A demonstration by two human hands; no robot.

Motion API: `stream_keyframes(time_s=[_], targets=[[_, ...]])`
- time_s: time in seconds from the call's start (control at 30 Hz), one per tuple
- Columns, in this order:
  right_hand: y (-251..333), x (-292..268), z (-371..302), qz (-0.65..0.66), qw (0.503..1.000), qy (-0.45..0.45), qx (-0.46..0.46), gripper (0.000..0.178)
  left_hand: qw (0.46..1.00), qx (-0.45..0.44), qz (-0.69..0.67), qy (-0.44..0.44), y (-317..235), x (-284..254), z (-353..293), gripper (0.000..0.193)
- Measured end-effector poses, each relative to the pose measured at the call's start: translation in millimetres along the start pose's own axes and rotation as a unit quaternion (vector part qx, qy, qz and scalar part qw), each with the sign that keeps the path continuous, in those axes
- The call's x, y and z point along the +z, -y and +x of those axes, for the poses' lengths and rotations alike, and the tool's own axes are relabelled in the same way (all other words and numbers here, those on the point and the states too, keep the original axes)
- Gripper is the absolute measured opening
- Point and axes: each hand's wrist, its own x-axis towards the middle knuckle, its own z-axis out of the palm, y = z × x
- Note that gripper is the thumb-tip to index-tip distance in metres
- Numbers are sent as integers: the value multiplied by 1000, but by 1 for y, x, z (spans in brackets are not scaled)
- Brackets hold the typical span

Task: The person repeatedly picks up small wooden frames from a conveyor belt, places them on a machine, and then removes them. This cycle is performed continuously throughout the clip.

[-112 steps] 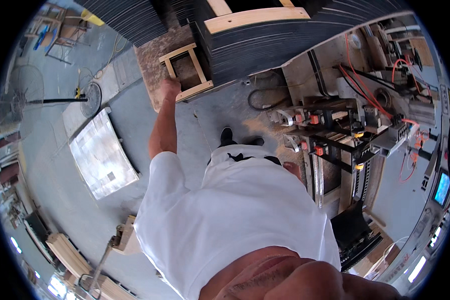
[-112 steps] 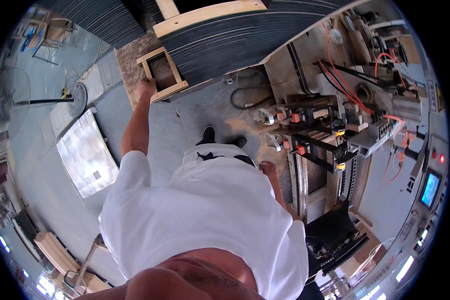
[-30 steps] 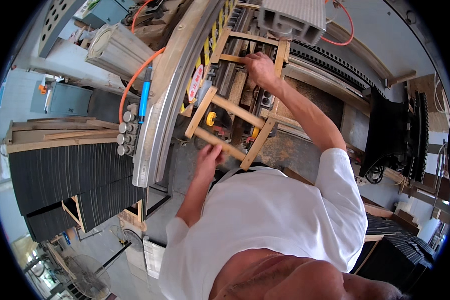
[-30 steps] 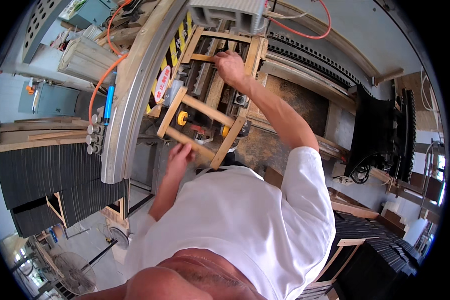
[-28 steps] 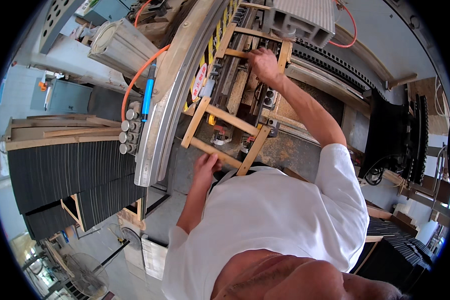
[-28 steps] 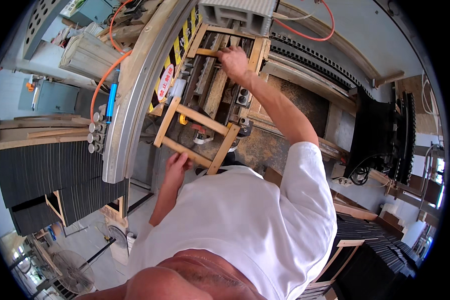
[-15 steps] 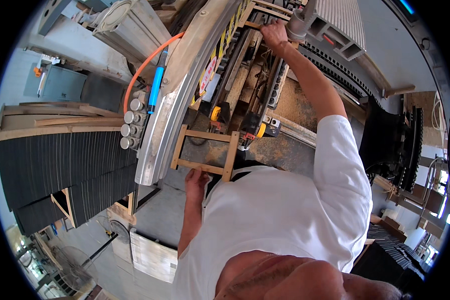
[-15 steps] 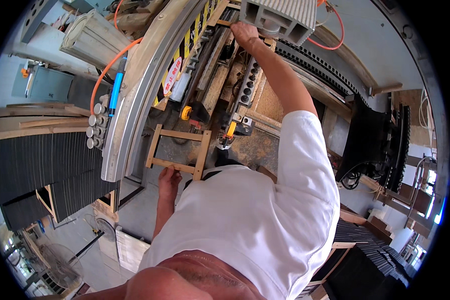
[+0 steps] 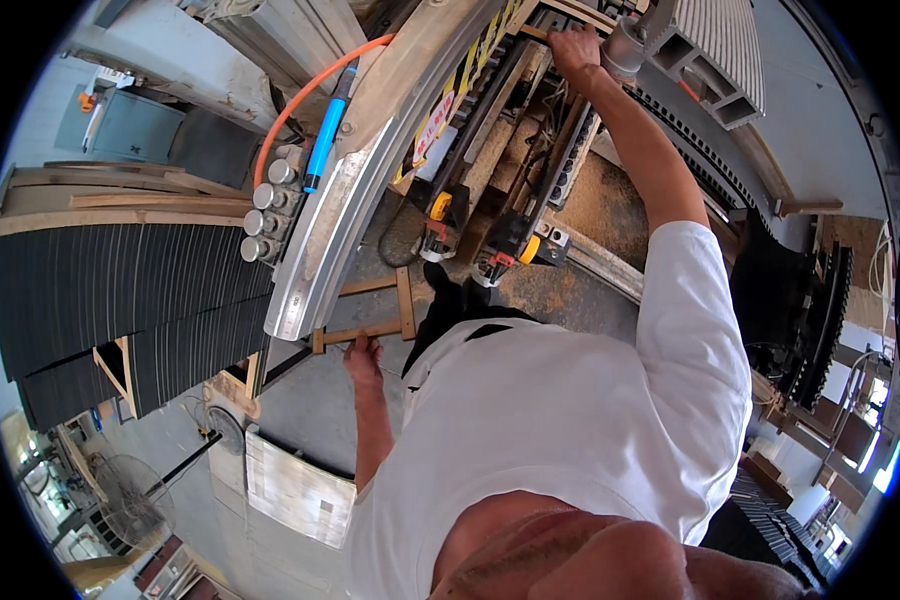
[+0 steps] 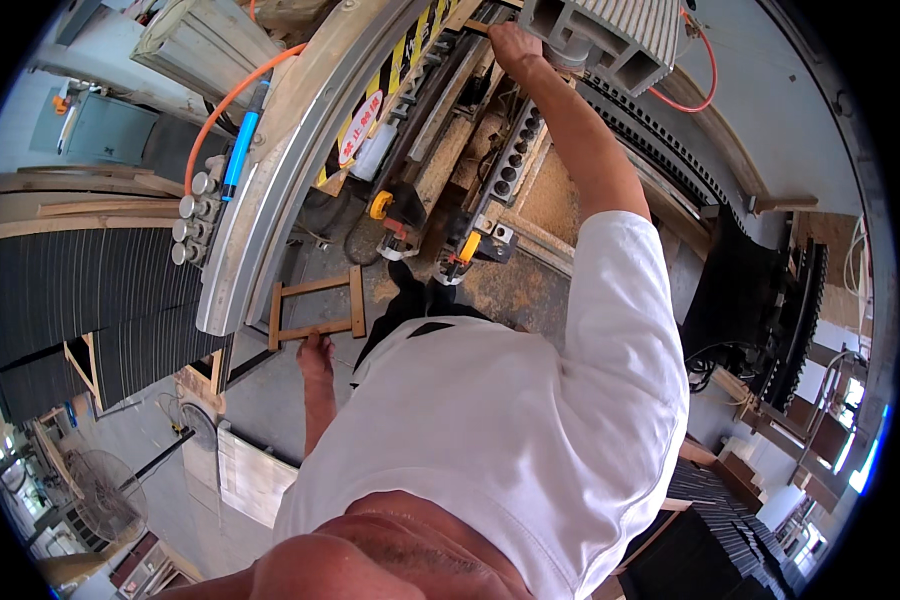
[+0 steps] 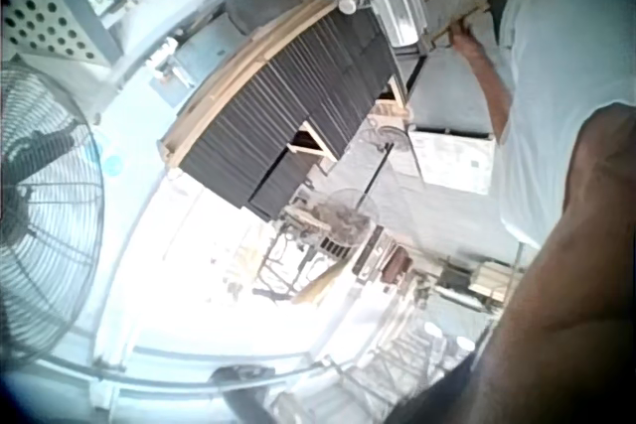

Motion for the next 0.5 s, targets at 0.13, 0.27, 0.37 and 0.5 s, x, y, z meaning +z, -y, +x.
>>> stream_keyframes(time_s=[0.13,0.27,0.37,0.5], targets=[[1,0,2,-5,1000,-7,14,13,999,-1,-27,-29,16,-17,10,12],[5,0,3,-41,999,-9,9,11,998,-8,-26,-62,22,-22,12,11],[0,4,3,-88,995,-35,5,12,995,-14,-18,-96,25,-24,11,10],[1,-2,2,-101,994,-29,-7,17,993,-10,-31,-110,32,-42,0,10]])
